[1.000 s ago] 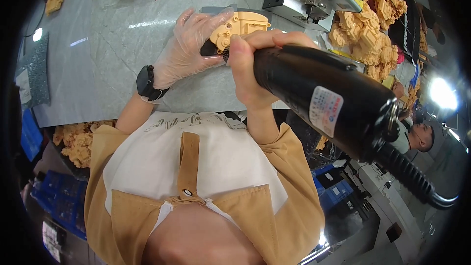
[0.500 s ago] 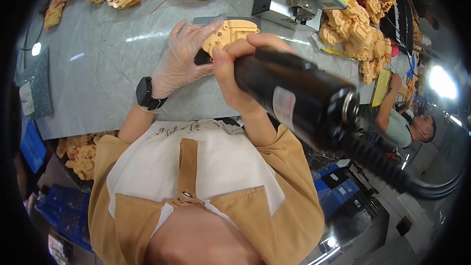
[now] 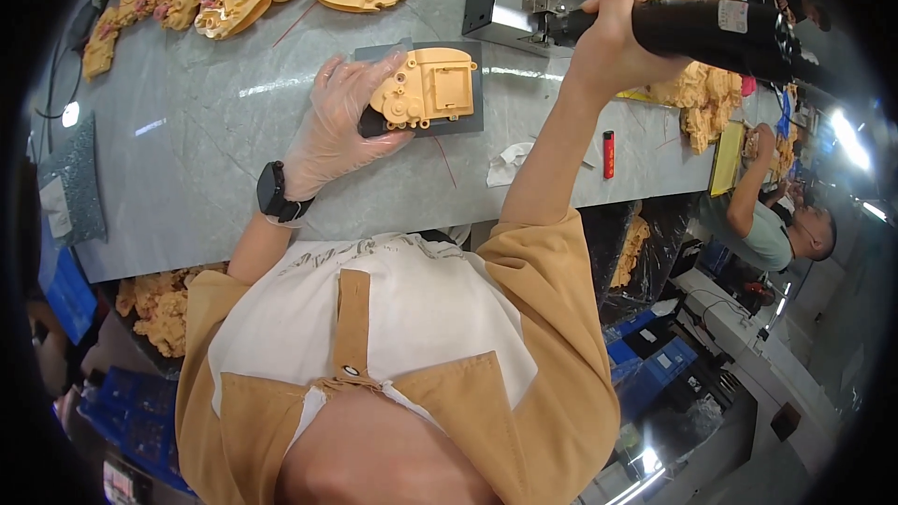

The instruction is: The person assembles plastic parts by positioning them on a fixture and fastening screws into them using an electric screwdriver.

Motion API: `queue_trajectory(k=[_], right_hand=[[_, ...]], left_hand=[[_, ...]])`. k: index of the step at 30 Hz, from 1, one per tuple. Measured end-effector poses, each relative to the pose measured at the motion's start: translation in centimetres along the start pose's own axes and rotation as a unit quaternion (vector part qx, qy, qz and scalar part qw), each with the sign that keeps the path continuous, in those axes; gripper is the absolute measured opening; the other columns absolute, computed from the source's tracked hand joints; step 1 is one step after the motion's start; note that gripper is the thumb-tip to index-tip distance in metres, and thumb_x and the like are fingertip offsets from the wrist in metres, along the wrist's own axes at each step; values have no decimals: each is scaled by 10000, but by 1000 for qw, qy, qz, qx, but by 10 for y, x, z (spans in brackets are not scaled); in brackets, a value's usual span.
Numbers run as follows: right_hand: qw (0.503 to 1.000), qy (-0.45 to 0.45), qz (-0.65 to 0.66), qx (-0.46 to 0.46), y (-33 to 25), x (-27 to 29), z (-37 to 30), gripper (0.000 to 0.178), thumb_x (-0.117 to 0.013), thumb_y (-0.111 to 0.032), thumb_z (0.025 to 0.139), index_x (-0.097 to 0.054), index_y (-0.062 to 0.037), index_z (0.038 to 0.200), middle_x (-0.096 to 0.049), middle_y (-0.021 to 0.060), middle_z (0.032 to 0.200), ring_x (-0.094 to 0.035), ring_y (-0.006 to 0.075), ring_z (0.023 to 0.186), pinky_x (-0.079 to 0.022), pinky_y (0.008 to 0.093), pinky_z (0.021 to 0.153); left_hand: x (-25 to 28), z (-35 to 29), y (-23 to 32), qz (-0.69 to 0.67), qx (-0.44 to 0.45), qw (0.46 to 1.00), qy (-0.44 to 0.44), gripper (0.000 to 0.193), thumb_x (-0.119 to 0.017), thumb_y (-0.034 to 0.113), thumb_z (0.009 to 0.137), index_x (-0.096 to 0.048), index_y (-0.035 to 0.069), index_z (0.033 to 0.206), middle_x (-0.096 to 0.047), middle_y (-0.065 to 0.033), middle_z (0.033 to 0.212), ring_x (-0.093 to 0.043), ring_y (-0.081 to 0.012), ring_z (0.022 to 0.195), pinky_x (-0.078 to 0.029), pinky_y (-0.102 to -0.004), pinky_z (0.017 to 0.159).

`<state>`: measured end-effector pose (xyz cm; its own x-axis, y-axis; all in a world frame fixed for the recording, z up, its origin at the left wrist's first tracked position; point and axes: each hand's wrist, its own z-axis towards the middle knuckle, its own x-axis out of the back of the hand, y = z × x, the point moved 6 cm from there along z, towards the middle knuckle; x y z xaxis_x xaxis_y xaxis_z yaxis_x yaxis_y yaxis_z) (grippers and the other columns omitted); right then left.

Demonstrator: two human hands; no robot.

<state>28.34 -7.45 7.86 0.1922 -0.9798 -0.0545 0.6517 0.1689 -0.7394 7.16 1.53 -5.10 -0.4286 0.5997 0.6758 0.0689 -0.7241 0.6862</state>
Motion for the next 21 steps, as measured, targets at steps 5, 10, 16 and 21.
queue_trajectory(k=[5,10,16,21], right_hand=[[987,-49,71,-138,-35,13,-39,490,-607,42,696,-354,23,1116,-531,83,565,-515,135,456,-452,258,490],[969,-115,176,-130,-70,-19,-88,516,-590,43,732,-300,-7,1156,-541,75,601,-513,140,473,-461,261,499],[974,-120,158,-109,-55,-49,-78,462,-548,108,713,-335,8,1110,-525,107,577,-472,173,422,-470,348,511],[977,-130,113,-123,-45,-57,-75,466,-561,123,703,-340,14,1099,-523,107,576,-472,157,420,-467,328,498]], left_hand=[[0,6,-4,-5,4,1000,6,852,-775,290,620,-356,128,1345,-503,-36,1212,-474,-223,1077,-279,-477,1026],[3,1,-3,-14,-8,999,30,834,-742,330,647,-341,147,1355,-544,-64,1067,-482,-225,1041,-264,-450,1022],[3,1,-5,-64,12,998,18,859,-795,291,603,-363,95,1319,-486,-51,1257,-476,-245,1074,-307,-430,1014],[6,2,-3,-78,0,997,29,831,-803,268,592,-384,88,1287,-495,-49,1242,-482,-252,1058,-340,-409,984]])
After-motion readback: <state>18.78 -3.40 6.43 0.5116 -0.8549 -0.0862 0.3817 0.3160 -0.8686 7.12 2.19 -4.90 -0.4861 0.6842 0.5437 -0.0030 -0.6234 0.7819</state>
